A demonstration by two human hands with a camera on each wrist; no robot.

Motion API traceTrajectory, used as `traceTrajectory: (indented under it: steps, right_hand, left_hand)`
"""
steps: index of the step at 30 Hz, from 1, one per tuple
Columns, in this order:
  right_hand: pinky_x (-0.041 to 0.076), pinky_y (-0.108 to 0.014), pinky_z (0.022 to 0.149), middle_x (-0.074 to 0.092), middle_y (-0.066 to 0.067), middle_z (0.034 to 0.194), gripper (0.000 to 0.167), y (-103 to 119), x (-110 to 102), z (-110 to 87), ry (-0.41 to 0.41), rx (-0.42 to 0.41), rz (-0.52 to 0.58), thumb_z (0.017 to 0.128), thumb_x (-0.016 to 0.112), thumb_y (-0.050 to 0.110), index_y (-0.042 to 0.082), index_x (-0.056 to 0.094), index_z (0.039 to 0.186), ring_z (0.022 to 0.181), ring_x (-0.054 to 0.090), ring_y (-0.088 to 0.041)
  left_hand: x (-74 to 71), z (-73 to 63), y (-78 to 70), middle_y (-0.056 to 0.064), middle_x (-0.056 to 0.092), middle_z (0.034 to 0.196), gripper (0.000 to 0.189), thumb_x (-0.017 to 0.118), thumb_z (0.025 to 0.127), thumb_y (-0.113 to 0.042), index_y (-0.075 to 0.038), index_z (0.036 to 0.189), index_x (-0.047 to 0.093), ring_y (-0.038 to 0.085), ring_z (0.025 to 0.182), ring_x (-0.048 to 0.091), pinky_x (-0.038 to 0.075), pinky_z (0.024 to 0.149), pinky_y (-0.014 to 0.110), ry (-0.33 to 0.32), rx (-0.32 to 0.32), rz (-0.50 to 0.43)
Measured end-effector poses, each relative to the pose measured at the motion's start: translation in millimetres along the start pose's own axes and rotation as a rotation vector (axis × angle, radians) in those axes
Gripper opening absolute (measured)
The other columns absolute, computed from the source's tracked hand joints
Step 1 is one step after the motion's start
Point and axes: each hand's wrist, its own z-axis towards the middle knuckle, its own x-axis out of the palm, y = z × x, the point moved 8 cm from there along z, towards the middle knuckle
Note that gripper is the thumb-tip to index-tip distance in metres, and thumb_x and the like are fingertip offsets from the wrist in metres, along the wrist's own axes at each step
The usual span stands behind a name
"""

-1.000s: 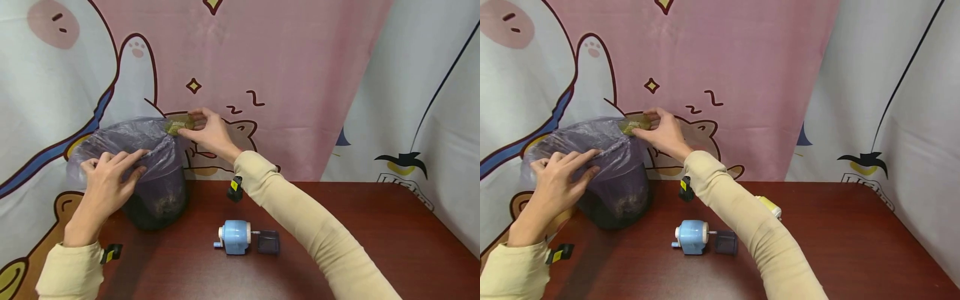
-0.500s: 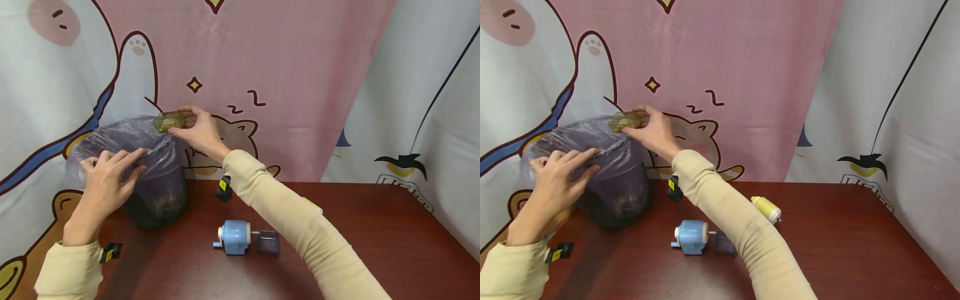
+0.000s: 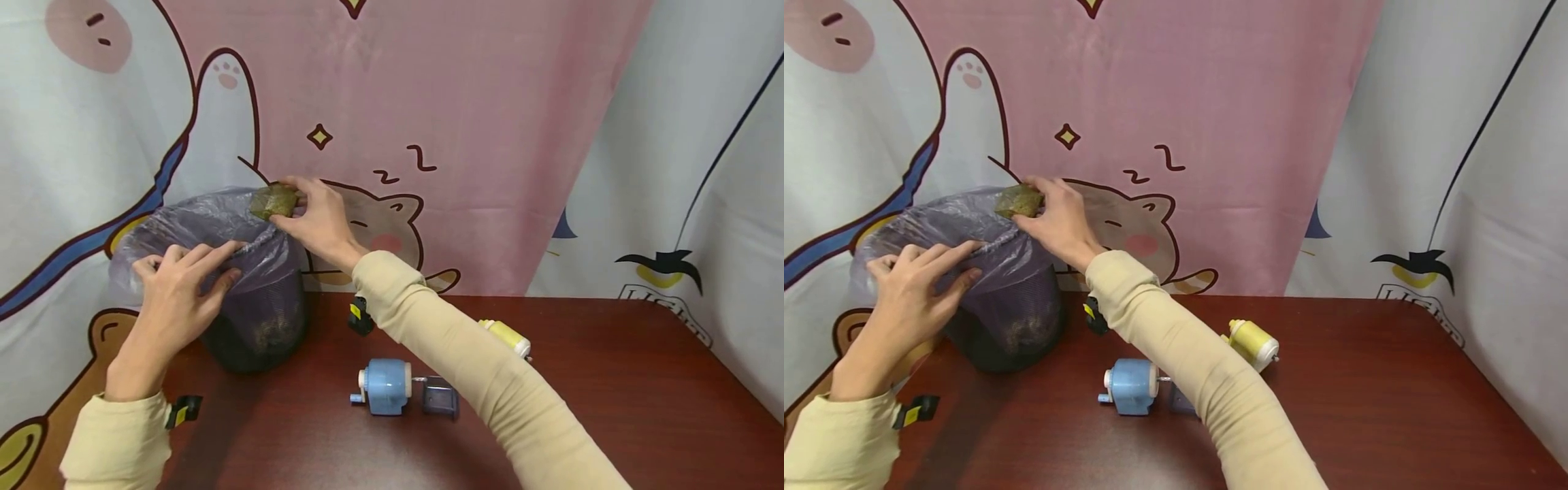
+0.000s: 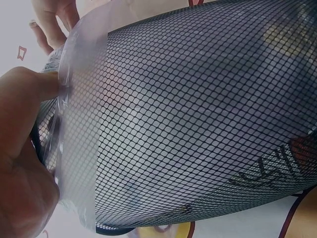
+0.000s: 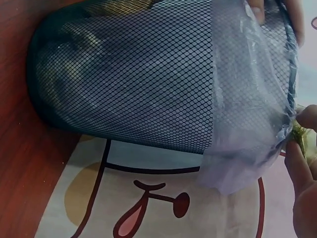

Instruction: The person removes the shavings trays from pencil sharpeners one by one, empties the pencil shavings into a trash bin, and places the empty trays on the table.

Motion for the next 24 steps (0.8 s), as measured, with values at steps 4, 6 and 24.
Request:
traceTrajectory:
  steps: [4,6,24]
  right_hand:
    - [0.053,-0.016,0.086,0.065,-0.008,0.134,0.056,4.8,1.9,1.2,-0.004,-0.045,-0.109,0.086,0.082,0.018,0.01,0.064,0.138,0.111,0.069,-0.018]
    - [0.052,-0.019,0.092,0.065,-0.007,0.137,0.055,7.7,2.6,1.4,-0.003,-0.07,-0.158,0.087,0.081,0.019,0.011,0.064,0.139,0.118,0.066,-0.018]
    - [0.048,-0.027,0.107,0.057,-0.003,0.147,0.054,27.8,11.3,1.2,0.075,-0.173,-0.359,0.093,0.073,0.009,0.017,0.06,0.145,0.132,0.059,-0.018]
  left_hand:
    - [-0.1,0.8,-0.1,0.015,0.068,0.087,0.041,0.078,0.085,-0.005,-0.011,0.125,0.073,0.033,0.077,0.044,0.013,0.075,0.058,-0.005,0.004,0.002]
    - [-0.1,1.0,-0.3,0.016,0.068,0.087,0.04,0.078,0.085,-0.005,-0.011,0.124,0.073,0.033,0.077,0.045,0.014,0.075,0.058,-0.008,0.008,0.003]
    - [0.6,0.6,-0.5,0.015,0.067,0.086,0.04,0.077,0.086,-0.006,-0.011,0.125,0.072,0.033,0.077,0.044,0.013,0.075,0.057,0.01,0.0,0.005]
